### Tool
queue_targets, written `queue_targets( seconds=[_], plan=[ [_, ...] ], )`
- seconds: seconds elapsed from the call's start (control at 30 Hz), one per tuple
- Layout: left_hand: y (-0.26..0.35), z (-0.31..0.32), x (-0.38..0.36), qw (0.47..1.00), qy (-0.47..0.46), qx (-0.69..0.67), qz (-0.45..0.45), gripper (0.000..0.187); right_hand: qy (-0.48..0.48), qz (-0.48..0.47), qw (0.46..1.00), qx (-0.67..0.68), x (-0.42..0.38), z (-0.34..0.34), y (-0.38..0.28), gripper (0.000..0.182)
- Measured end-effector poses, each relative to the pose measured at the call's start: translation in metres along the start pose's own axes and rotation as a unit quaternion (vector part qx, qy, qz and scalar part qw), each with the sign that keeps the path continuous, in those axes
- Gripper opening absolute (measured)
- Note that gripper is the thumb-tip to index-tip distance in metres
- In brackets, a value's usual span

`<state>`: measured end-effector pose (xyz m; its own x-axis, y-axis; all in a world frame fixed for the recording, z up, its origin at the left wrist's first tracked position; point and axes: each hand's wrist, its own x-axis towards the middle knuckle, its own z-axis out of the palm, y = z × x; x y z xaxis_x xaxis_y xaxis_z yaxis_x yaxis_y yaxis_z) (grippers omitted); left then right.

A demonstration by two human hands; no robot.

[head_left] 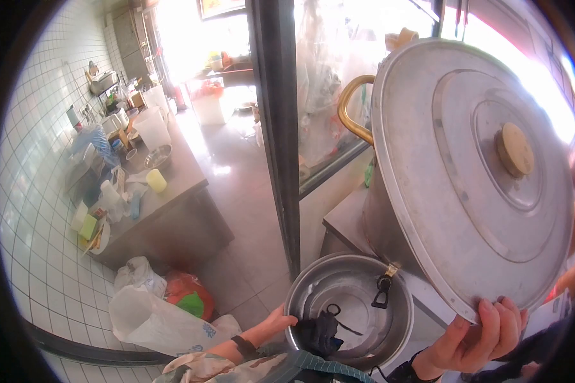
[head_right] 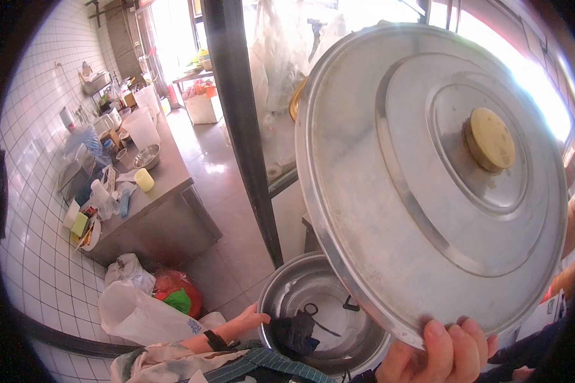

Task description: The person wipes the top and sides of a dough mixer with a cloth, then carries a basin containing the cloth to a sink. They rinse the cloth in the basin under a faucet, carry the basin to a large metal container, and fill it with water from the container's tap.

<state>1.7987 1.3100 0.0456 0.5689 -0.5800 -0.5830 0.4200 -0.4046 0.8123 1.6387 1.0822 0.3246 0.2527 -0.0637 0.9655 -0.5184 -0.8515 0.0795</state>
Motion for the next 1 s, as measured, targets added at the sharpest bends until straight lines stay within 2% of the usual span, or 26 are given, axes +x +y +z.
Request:
queue_targets(
  seconds=[0.33,0.4,0.53,0.6,0.73,0.8,0.87,1.0],
  plan=[
    [-0.001,-0.001,-0.001,1.000,-0.016,-0.017,0.015,0.056,-0.001,0.003,1.000,0.007,0.001,0.000,0.001,0.029],
    [0.004,0.002,-0.002,1.000,0.019,-0.001,0.016,0.054,0.001,0.004,1.000,0.010,0.001,0.000,0.001,0.030],
    [0.019,0.003,-0.010,1.000,0.017,-0.001,0.018,0.053,-0.006,0.000,1.000,0.007,-0.001,0.000,0.002,0.029],
    [0.020,0.002,-0.011,1.000,-0.020,-0.001,0.017,0.050,-0.007,-0.004,1.000,0.010,-0.001,0.000,0.003,0.029],
    [0.008,0.000,-0.002,0.999,-0.018,0.009,0.026,0.050,-0.006,-0.009,1.000,0.014,0.001,0.001,0.003,0.028],
    [0.006,0.001,-0.001,0.999,0.016,0.025,0.012,0.055,-0.010,-0.015,1.000,0.016,0.002,0.001,0.003,0.028],
    [-0.008,-0.002,0.006,1.000,0.015,0.013,0.012,0.056,-0.012,-0.011,1.000,0.015,0.003,0.000,0.001,0.027],
    [0.004,0.000,-0.001,1.000,-0.003,-0.011,0.017,0.059,-0.008,-0.011,0.999,0.032,0.004,0.001,0.001,0.026]
  ],
)
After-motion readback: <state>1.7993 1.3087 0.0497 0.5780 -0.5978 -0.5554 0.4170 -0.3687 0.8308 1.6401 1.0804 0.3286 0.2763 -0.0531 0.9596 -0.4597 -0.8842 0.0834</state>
